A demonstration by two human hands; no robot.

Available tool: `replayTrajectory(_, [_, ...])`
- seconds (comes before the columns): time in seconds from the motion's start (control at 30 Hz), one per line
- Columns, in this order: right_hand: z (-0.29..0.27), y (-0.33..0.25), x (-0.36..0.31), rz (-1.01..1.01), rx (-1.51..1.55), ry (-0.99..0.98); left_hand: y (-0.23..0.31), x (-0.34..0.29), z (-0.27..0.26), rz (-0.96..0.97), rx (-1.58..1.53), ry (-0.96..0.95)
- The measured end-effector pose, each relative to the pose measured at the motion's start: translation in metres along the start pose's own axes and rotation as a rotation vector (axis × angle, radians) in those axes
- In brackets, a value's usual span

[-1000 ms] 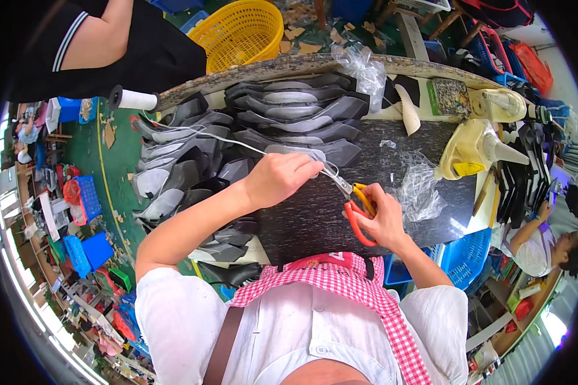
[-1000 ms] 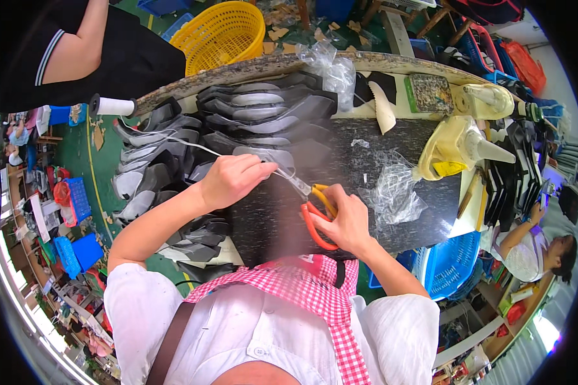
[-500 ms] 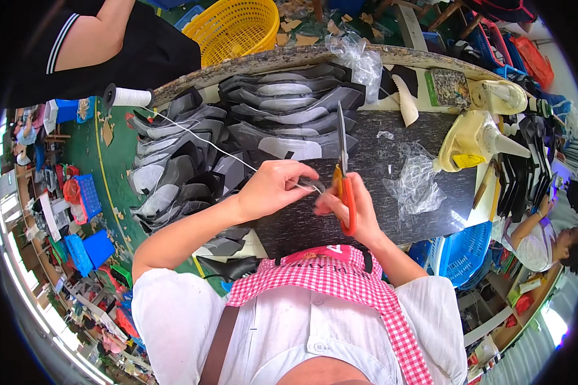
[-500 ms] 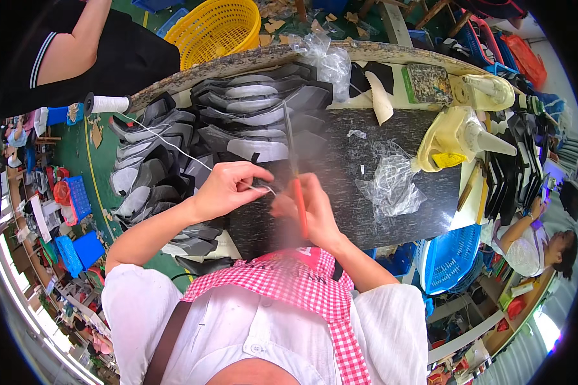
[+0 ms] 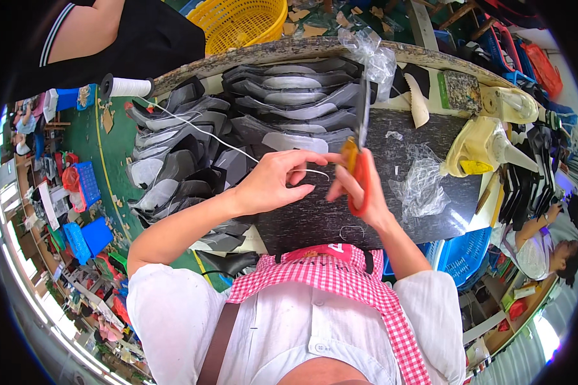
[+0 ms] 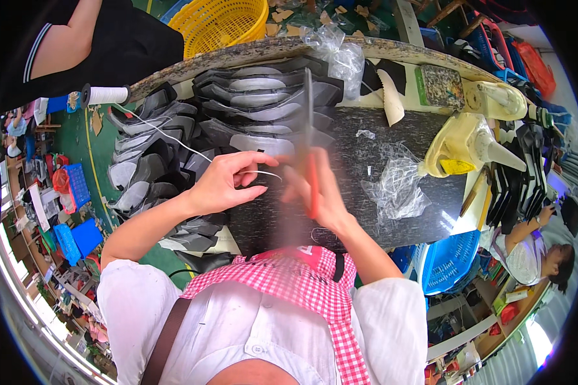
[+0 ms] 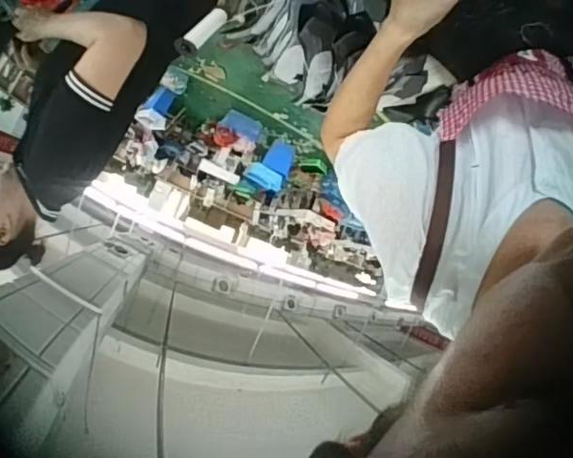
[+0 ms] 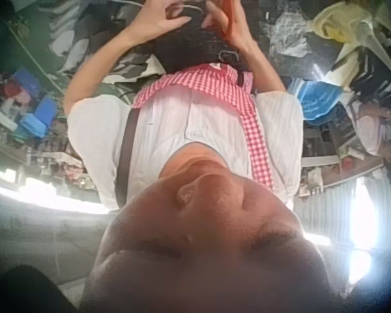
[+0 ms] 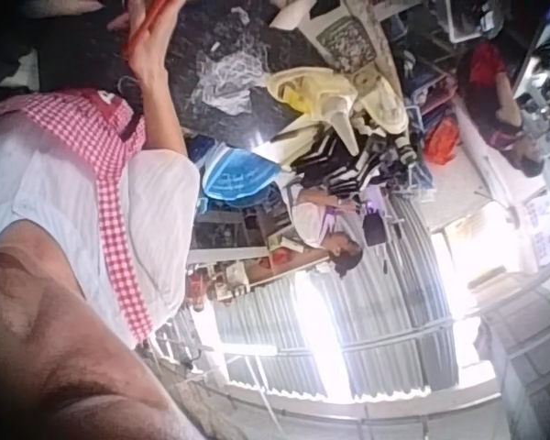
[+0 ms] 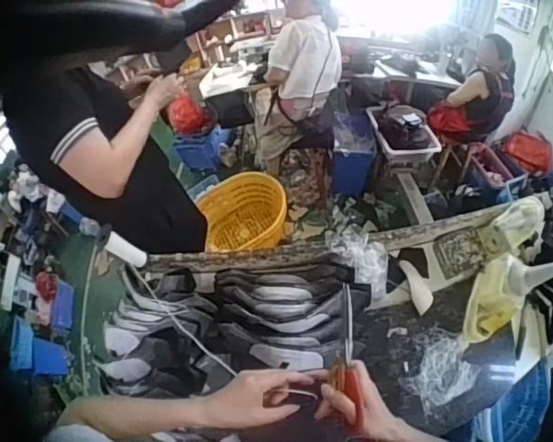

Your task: Cutting off excess thread and separating shoe upper components using scissors.

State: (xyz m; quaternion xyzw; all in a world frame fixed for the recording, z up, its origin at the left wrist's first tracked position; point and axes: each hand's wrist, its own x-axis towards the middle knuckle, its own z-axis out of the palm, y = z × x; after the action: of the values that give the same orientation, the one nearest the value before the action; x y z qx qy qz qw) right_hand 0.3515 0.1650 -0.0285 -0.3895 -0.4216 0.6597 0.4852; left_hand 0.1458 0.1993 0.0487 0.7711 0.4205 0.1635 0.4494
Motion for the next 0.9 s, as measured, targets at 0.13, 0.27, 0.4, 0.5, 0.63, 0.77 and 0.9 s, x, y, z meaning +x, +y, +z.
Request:
replayTrajectory(0.13, [0.009,-0.005,0.013,0.052,0.111,-0.031,0.000,0.006,-0.018,-0.049,-0.023,0.048])
replayTrajectory(0.27, [-0.014,0.010,0.032,-0.063,-0.013,0.207,-0.053,0.014,-0.069,-0.039,0.280,0.245])
replayTrajectory(0.4, [-0.032,0.063,0.075,-0.114,-0.471,0.274,-0.088,0.017,-0.079,-0.174,0.337,0.178])
replayTrajectory(0.5, [-0.040,0.090,0.097,-0.209,-0.773,0.289,-0.107,0.030,-0.082,-0.183,0.456,0.186])
replayTrajectory(0.63, [-0.043,0.092,0.115,-0.288,-0.939,0.274,-0.121,0.041,-0.076,-0.162,0.565,0.200])
replayTrajectory(0.77, [-0.060,0.085,0.124,-0.330,-1.219,0.235,-0.143,0.055,-0.079,0.189,0.956,0.234])
replayTrajectory(0.9, [-0.093,0.074,0.099,-0.382,-1.154,0.443,-0.151,0.051,-0.103,0.238,1.288,0.172])
